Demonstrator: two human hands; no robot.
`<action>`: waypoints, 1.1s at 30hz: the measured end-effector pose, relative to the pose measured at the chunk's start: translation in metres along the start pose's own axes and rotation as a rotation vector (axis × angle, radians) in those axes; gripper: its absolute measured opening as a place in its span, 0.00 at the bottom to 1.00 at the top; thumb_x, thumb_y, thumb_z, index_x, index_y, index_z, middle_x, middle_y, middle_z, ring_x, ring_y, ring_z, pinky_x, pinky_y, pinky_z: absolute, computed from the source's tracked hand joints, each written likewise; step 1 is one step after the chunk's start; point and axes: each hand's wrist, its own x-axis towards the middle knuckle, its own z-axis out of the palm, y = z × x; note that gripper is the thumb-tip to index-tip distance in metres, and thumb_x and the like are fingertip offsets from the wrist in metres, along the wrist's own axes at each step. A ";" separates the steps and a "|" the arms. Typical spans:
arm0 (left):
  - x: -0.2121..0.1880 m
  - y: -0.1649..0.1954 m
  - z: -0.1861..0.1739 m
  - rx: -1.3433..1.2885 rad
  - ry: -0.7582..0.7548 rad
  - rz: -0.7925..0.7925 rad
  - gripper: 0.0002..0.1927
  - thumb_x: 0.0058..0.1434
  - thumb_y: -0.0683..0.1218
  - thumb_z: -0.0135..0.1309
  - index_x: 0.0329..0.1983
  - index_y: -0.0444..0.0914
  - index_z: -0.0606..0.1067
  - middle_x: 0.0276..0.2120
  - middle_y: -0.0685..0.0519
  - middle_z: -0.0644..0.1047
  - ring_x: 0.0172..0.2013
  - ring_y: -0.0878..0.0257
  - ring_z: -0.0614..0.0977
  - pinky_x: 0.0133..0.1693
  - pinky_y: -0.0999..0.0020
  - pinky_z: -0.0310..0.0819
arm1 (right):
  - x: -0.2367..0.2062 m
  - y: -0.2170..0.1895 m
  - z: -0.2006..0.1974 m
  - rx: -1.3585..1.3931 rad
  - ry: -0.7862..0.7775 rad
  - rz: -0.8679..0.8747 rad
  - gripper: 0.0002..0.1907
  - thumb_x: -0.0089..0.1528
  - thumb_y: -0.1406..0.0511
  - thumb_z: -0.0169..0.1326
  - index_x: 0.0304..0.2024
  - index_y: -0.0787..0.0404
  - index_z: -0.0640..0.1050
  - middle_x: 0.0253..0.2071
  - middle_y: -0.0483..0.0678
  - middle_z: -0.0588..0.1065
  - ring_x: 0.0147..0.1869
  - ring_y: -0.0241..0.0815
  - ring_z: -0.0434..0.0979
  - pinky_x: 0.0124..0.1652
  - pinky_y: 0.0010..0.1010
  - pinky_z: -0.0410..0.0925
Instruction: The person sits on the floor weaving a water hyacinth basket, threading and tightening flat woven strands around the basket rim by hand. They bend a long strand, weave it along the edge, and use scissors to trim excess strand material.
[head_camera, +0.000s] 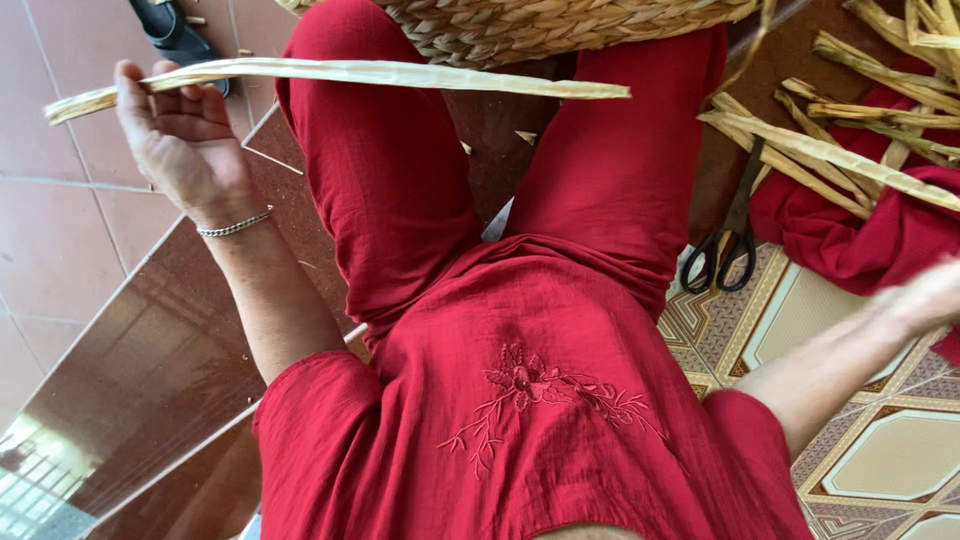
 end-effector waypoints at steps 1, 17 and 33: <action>-0.004 -0.001 0.003 0.009 0.008 -0.004 0.15 0.76 0.47 0.45 0.57 0.34 0.73 0.42 0.40 0.81 0.39 0.53 0.83 0.40 0.59 0.84 | -0.027 -0.010 0.023 -0.017 -0.122 -0.032 0.11 0.73 0.64 0.50 0.44 0.68 0.77 0.40 0.57 0.78 0.36 0.49 0.80 0.35 0.38 0.75; -0.065 -0.004 0.039 0.182 -0.087 0.050 0.16 0.76 0.43 0.52 0.64 0.33 0.68 0.47 0.40 0.81 0.42 0.56 0.83 0.45 0.53 0.83 | -0.172 -0.064 0.238 0.757 -0.919 0.593 0.10 0.78 0.63 0.50 0.54 0.64 0.75 0.40 0.53 0.79 0.41 0.43 0.81 0.42 0.37 0.78; -0.170 -0.131 0.298 1.141 -1.598 0.394 0.10 0.74 0.50 0.55 0.41 0.40 0.79 0.32 0.53 0.79 0.39 0.55 0.80 0.45 0.54 0.68 | -0.103 -0.120 0.198 0.525 -0.692 -0.142 0.15 0.78 0.58 0.53 0.45 0.65 0.76 0.34 0.52 0.78 0.32 0.40 0.76 0.33 0.27 0.70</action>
